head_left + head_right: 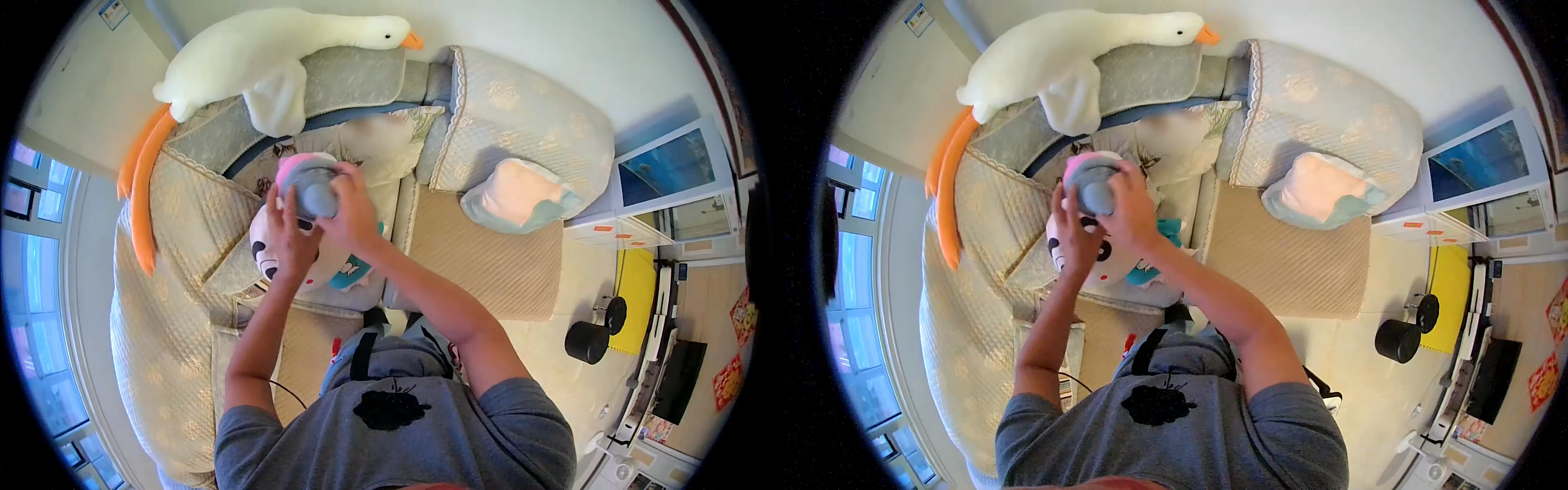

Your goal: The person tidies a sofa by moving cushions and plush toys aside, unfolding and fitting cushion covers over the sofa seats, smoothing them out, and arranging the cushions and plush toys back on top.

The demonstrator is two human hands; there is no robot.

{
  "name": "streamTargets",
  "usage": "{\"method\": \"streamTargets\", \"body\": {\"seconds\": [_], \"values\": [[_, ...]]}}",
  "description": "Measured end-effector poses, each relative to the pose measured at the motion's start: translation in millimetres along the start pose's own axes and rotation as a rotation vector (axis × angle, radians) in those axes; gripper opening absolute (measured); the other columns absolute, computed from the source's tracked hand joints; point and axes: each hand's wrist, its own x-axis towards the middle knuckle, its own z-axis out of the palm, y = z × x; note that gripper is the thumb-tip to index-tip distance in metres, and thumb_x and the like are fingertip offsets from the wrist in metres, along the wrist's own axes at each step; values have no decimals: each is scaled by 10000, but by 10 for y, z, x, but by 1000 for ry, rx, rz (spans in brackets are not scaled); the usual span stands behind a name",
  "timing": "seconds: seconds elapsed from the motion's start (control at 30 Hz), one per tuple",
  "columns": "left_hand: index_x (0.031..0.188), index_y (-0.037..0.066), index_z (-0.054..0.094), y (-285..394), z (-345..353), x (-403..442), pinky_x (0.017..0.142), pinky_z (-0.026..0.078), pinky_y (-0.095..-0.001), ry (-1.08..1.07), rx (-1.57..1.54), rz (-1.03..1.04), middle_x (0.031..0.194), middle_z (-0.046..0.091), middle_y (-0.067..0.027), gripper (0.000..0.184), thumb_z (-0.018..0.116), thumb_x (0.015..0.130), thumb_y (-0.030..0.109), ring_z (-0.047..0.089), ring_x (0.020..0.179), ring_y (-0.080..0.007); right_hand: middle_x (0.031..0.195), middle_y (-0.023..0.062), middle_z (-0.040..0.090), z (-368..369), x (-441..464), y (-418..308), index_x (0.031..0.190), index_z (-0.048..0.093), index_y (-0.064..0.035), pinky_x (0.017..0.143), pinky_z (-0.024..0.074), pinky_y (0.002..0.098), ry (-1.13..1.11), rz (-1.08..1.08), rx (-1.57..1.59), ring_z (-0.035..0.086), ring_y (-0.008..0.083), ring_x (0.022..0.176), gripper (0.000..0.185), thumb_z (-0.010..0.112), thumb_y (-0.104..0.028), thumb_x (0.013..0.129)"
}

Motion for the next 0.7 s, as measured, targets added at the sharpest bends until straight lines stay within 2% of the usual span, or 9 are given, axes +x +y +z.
{"method": "streamTargets", "body": {"seconds": [0.1, 0.2, 0.27, 0.33, 0.37, 0.43, 0.57, 0.63, 0.7], "values": [[1204, 89, 356, 260, 284, 22, 874, 339, -421, 33, -23, 153, 1278, 228, -227, 777, 708, 514, 41, 337, 1108, -388, 971, 217, 459, -114, -4, 298, 829, 469, 17, 730, 414, 393, 172, 301, 138, 479, 359, 880, 364, 645, -165, 567], [1195, 83, 367, 424, 517, 84, 887, 321, -441, -37, 207, 204, 1246, 254, -248, 749, 706, 528, 93, 317, 1120, -408, 855, 225, 497, -286, -28, 380, 823, 463, 32, 684, 422, 389, 111, 568, 224, 509, 354, 808, 392, 642, -218, 580], [1173, 72, 389, 351, 791, 193, 884, 324, -438, 37, 237, 273, 1201, 304, -244, 720, 701, 527, 130, 337, 1101, -407, 773, 208, 513, -401, -17, 432, 815, 465, 30, 660, 421, 397, 147, 550, 170, 519, 358, 745, 395, 638, -235, 579], [1154, 65, 406, 380, 975, 334, 866, 338, -443, 51, 173, 264, 1144, 361, -229, 696, 691, 522, 124, 376, 1059, -402, 797, 121, 535, -541, 23, 533, 866, 475, 18, 649, 426, 322, 92, 477, -50, 529, 213, 741, 398, 652, -242, 621], [1149, 64, 408, 389, 1049, 390, 857, 348, -433, 39, 129, 255, 1134, 372, -219, 705, 699, 509, 123, 394, 1039, -393, 797, 121, 535, -628, 53, 600, 866, 475, 18, 649, 426, 322, 95, 475, -51, 529, 213, 741, 398, 652, -242, 621], [1144, 63, 410, 508, 1114, 562, 848, 357, -423, 32, 86, 244, 1124, 383, -209, 715, 707, 496, 122, 411, 1019, -384, 957, 137, 507, -835, 136, 774, 899, 472, -2, 723, 413, 319, -73, 422, 157, 515, 209, 844, 428, 667, -279, 638], [1142, 56, 406, 483, 1345, 881, 834, 379, -373, -130, -247, 32, 1052, 459, -164, 719, 698, 486, 84, 465, 975, -327, 1136, 149, 408, -1121, 186, 1363, 1027, 446, -9, 841, 360, 326, -103, 298, 450, 445, 217, 1002, 537, 678, -313, 650], [1159, 52, 392, 491, 1495, 970, 859, 371, -331, -311, -603, -160, 1043, 507, -102, 692, 655, 519, 46, 485, 1000, -220, 1225, 135, 327, -1283, 202, 1507, 1181, 340, -28, 923, 294, 337, 32, 170, -108, 357, 217, 1109, 711, 712, -266, 623], [1168, 51, 385, 532, 1608, 1011, 875, 357, -321, -473, -701, -184, 1069, 496, -87, 699, 651, 521, 39, 466, 1024, -197, 1231, 126, 324, -1350, 157, 1746, 1221, 276, -40, 940, 275, 338, -56, 195, 46, 337, 218, 1126, 785, 725, -231, 607]]}}
